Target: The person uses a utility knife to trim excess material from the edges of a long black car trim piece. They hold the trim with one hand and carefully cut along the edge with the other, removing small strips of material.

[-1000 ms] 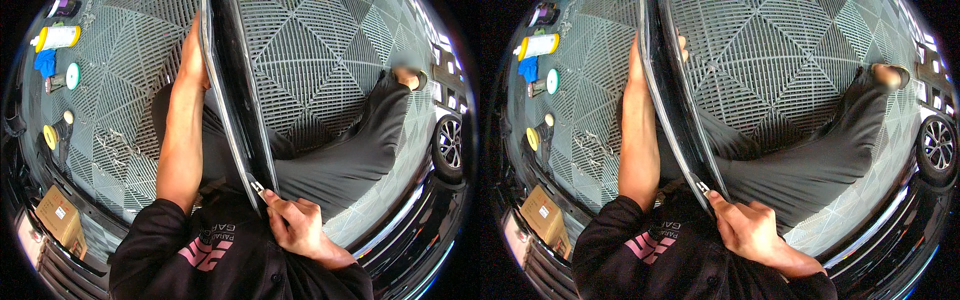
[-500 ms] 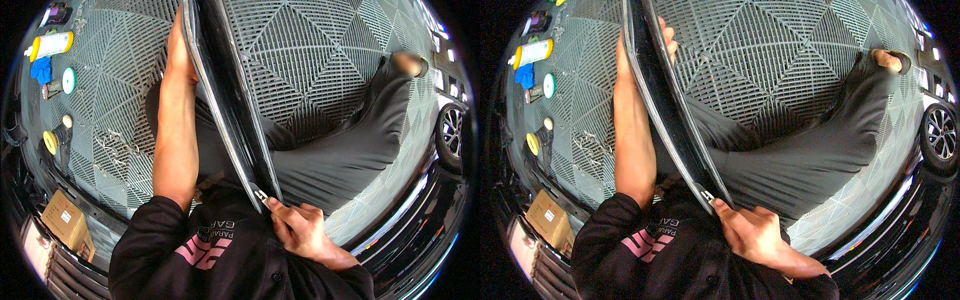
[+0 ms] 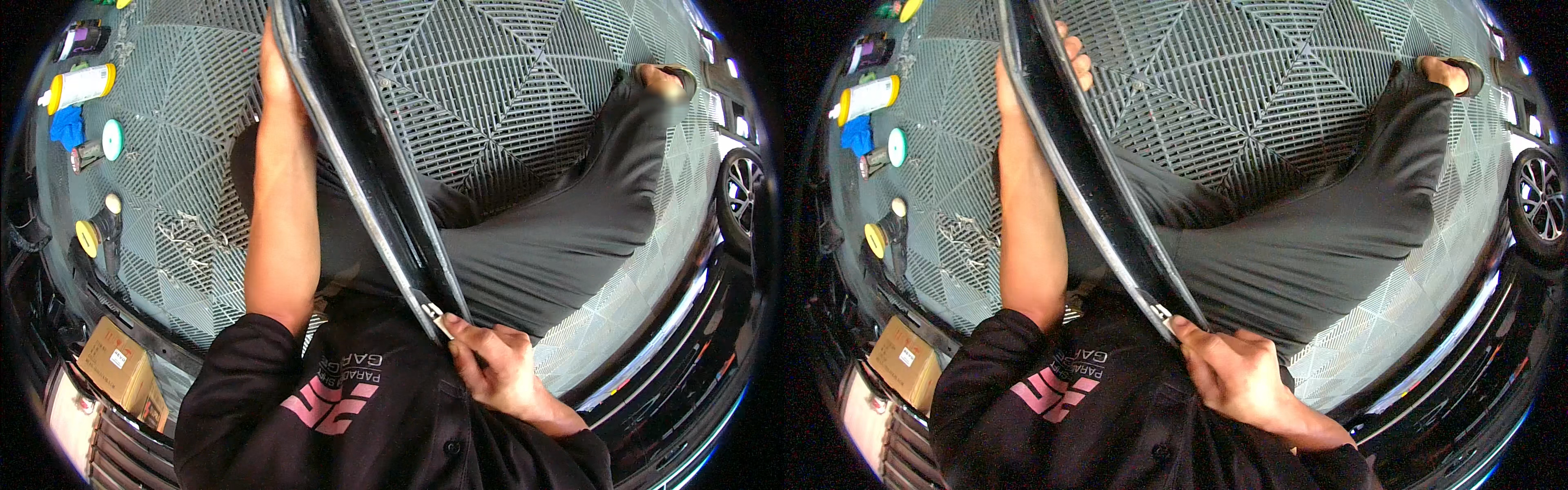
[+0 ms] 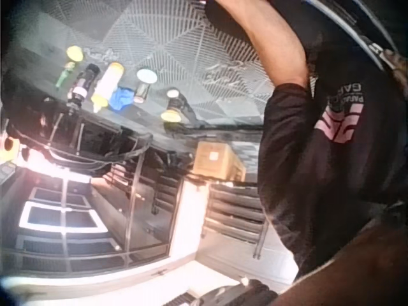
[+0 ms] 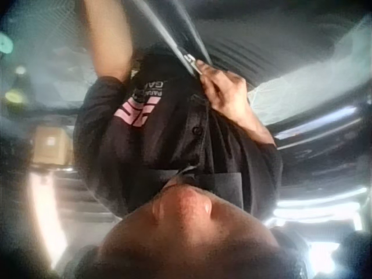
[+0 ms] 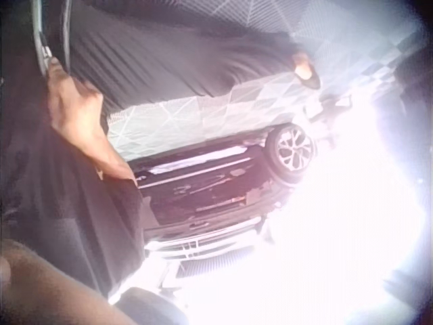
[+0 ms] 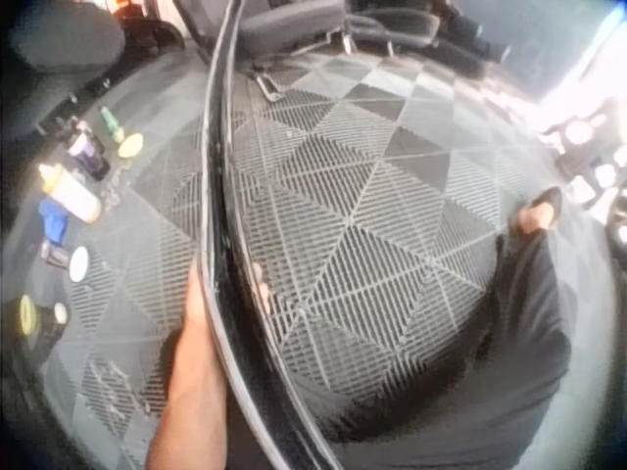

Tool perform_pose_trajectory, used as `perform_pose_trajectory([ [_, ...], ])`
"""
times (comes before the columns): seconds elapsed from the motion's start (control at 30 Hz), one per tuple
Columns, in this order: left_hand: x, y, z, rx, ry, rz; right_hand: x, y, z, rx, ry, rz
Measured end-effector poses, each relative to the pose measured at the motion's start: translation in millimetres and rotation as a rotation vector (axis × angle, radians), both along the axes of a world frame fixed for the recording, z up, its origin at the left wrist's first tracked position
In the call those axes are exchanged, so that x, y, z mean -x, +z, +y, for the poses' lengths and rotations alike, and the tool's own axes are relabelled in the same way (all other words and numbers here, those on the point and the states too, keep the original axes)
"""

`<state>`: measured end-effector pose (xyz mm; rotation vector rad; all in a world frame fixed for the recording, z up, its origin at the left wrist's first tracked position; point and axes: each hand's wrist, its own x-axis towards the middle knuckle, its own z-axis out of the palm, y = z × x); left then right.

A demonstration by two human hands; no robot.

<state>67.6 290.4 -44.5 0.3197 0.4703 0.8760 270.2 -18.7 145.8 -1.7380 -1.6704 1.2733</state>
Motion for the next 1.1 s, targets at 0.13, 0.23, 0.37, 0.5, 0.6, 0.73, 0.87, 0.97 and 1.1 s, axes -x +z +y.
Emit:
perform_pose_trajectory([
  [0.13,-14.9,-3.1,-25.7,0.035,0.176,0.088,-3.9,1.0,0.0,0.011,-0.027,0.034],
  [0.23,-37.5,14.1,-103.9,0.169,0.056,-0.131,-4.5,3.9,1.6,0.061,-0.059,0.046],
  [0.37,-55.7,42.6,-187.6,0.415,0.194,-0.073,-2.7,5.2,4.3,0.051,-0.068,0.07],
  [0.5,-57.8,45.8,-178.5,0.438,0.228,-0.04,0.3,18.5,16.3,0.137,-0.097,0.044],
  [0.6,-54.4,51.6,-154.5,0.385,0.261,0.036,7.1,16.2,38.6,-0.109,-0.054,0.057],
  [0.73,-42.8,54.9,-123.8,0.328,0.307,0.168,16.6,16.4,65.8,-0.073,-0.031,0.074],
  [0.87,-35.9,61.9,-106.6,0.255,0.315,0.217,26.5,21.4,68.0,0.008,-0.02,0.027],
  [0.97,-38.2,73.0,-110.0,0.15,0.338,0.279,27.0,21.3,64.6,-0.032,-0.007,0.0],
  [1.1,-31.4,72.1,-108.7,0.186,0.323,0.275,26.6,14.8,55.8,-0.114,0.009,0.022],
])
